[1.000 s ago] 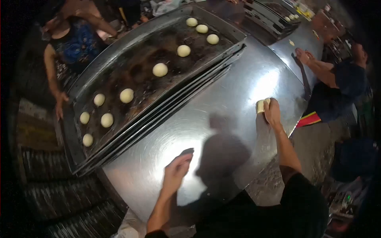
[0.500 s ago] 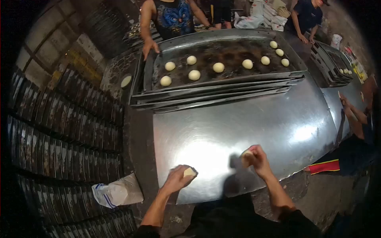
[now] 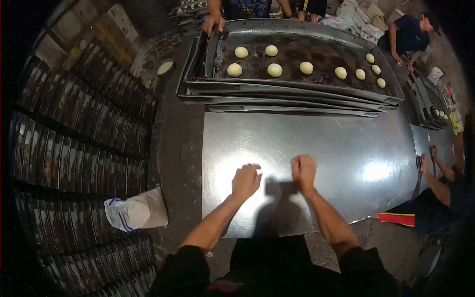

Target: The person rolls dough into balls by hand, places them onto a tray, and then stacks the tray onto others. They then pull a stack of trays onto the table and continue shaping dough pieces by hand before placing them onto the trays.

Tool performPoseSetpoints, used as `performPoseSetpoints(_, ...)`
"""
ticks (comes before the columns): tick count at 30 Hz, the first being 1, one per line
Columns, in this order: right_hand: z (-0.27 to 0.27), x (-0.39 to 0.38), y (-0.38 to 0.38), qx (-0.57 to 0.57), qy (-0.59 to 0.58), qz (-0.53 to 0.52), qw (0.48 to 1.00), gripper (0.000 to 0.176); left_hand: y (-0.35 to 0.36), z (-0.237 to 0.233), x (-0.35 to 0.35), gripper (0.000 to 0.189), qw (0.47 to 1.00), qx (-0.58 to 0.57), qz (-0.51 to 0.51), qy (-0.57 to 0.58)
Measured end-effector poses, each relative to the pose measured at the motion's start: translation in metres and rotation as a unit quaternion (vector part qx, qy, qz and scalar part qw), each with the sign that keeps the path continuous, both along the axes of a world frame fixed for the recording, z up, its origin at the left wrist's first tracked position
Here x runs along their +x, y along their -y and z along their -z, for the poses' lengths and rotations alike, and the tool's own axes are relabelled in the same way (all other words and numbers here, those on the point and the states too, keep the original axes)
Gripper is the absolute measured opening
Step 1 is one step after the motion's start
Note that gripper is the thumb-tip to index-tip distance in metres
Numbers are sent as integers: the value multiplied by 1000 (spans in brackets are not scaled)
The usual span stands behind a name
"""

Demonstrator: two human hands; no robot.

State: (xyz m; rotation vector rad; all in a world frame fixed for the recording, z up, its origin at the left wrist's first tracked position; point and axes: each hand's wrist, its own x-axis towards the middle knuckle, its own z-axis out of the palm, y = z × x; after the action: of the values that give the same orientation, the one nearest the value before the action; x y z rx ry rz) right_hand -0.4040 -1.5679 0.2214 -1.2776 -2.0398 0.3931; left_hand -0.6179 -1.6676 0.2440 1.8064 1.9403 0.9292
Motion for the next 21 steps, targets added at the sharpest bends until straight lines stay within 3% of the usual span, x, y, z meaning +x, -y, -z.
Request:
performPoseSetpoints(1,3,10,17,-8,36,-37,999,7,16,-5,3,19,996,-64,60,-29)
performPoseSetpoints(3,17,59,59,-10,77,-122,990,8,56,16,-29,17,982,-16,172,-79)
performPoseSetpoints(4,23,88,72,-11,83,-170,982,10,68,33,-57,18,968,-64,205,-129)
performPoseSetpoints(5,24,96,60,-12,83,-169,982,10,59,21,-78,18,952,-143,202,-180)
performPoseSetpoints(6,20,99,42,26,124,-154,980,12,38,7,-93,18,928,-219,196,-230)
performPoseSetpoints(7,18,96,32,54,163,-135,976,13,17,13,-90,17,971,-104,120,-179)
performPoseSetpoints(8,11,55,5,97,110,-56,988,12,-9,22,-76,16,992,13,40,-122)
performPoseSetpoints(10,6,-13,-43,99,22,-16,995,9,-53,1,-45,19,996,23,-38,-72)
performPoseSetpoints(12,20,-26,-32,36,180,-40,982,4,-45,19,-32,23,999,-17,-10,-34)
performPoseSetpoints(13,16,-12,-19,-28,163,-95,982,3,-26,8,-39,26,993,-72,73,-54)
performPoseSetpoints(14,11,19,0,-93,148,-152,973,5,0,17,-54,25,986,-68,118,-96)
performPoseSetpoints(16,7,79,12,-206,232,-179,934,5,33,25,-94,23,977,37,163,-136)
performPoseSetpoints(17,12,79,-3,-198,233,-183,934,5,24,31,-109,22,985,9,129,-118)
performPoseSetpoints(18,20,76,-17,-72,178,-138,972,9,13,39,-120,21,990,-20,97,-98)
performPoseSetpoints(19,27,71,-27,51,118,-88,988,14,-14,33,-108,19,991,54,52,-113)
performPoseSetpoints(20,20,32,-53,-33,124,-10,992,12,-40,31,-93,20,995,66,2,-80)
performPoseSetpoints(21,21,-2,-74,24,50,19,998,12,-61,23,-74,24,993,86,-56,-49)
